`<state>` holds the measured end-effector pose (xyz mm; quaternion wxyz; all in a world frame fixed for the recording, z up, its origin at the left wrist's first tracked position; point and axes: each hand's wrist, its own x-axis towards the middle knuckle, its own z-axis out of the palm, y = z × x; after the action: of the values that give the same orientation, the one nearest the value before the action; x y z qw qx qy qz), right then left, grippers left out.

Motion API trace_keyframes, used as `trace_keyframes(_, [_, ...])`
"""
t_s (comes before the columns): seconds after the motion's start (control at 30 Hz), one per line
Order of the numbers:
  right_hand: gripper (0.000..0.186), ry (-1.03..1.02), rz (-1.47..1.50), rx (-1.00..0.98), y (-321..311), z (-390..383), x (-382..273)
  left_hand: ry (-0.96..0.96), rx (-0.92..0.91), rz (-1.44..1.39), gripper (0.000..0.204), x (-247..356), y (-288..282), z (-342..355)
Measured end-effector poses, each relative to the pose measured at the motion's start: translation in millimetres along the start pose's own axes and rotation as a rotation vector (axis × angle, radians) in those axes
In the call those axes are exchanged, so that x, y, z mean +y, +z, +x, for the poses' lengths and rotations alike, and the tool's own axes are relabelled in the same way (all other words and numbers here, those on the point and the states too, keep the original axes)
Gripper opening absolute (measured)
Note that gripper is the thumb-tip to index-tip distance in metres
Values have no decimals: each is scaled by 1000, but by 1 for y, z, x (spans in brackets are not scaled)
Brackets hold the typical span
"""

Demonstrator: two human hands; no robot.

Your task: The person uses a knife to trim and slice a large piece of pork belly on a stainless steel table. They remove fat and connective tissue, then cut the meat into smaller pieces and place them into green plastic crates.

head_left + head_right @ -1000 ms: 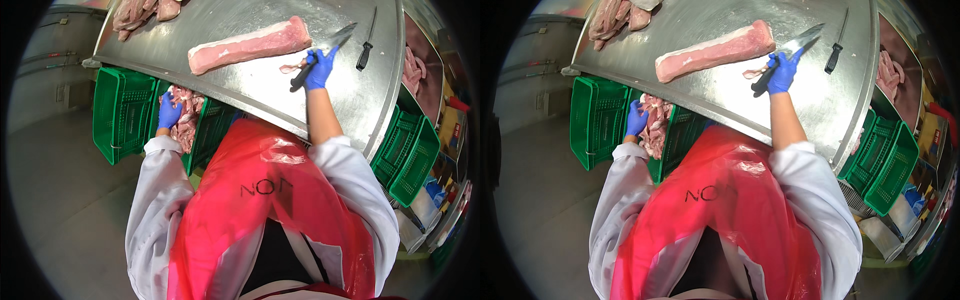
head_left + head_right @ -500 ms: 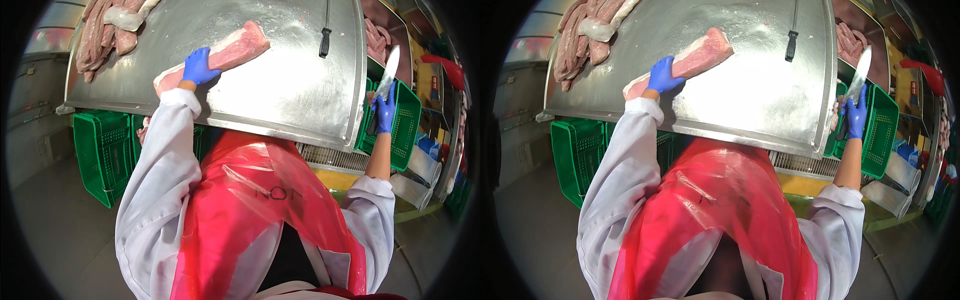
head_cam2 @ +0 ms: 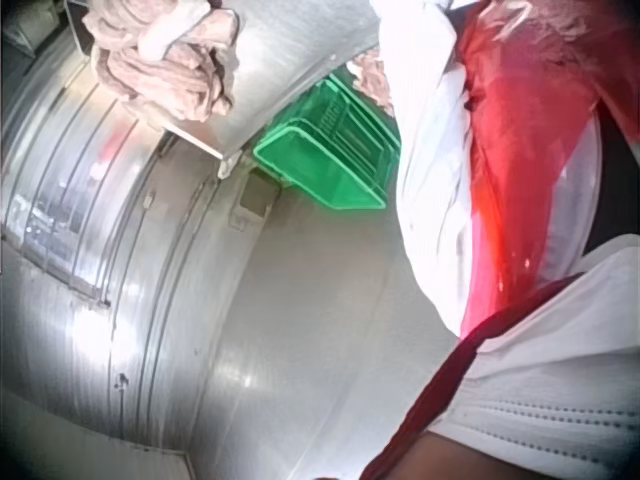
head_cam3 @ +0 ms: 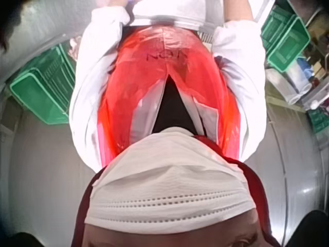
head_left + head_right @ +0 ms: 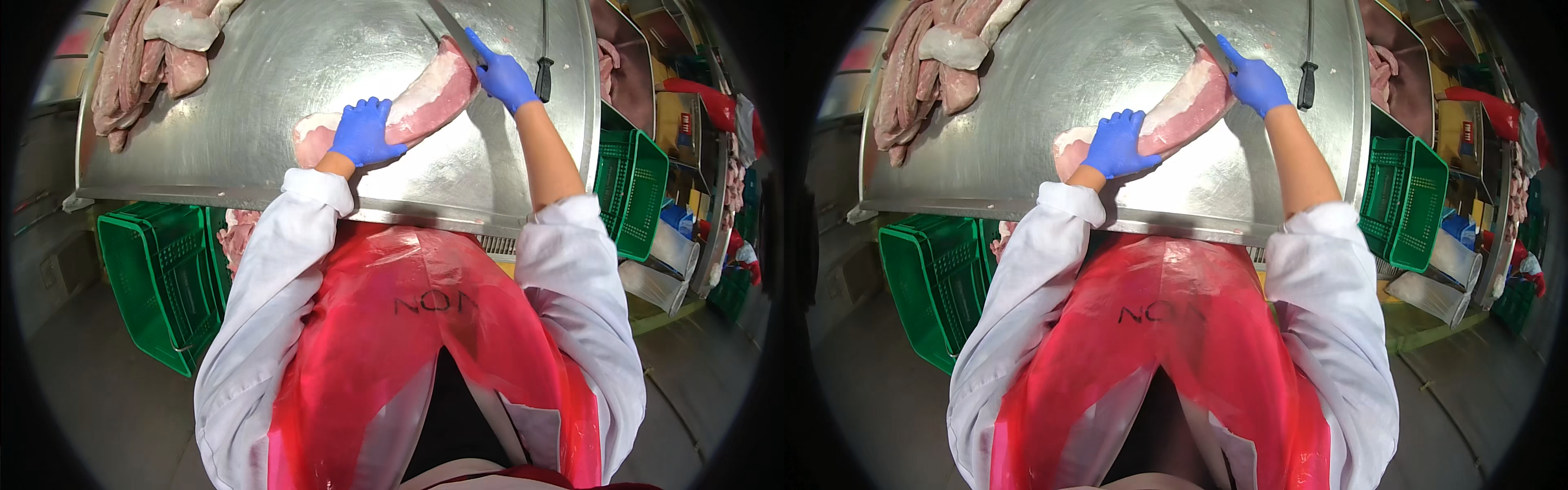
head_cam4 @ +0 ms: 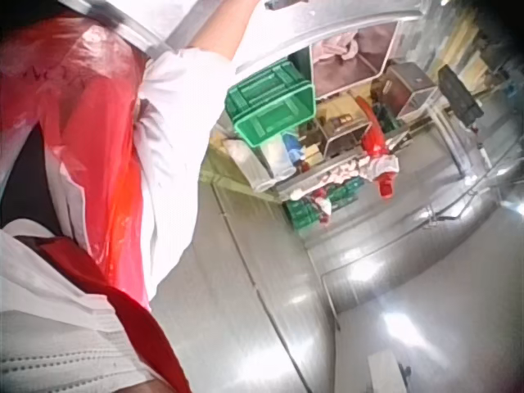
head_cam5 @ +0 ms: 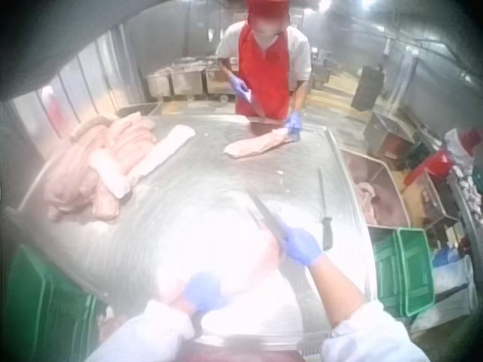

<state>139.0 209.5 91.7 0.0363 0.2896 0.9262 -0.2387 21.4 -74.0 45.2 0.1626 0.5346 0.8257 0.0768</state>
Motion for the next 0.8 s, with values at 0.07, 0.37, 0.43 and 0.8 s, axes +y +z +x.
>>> trace_keyframes(0.07, [69,10,-28,-112,-4,8,-7,24,43,-7,81,-3,4,-2])
trace_keyframes(0.37, [71,273,351,-367,-38,-64,-10,29,24,-46,79,-14,9,4])
trace_keyframes(0.43, [72,298,404,-286,-20,-36,-19,60,28,-48,78,-13,8,10])
trace_keyframes(0.8, [75,346,510,-288,-14,-79,-22,-4,-12,-66,75,-14,-1,17])
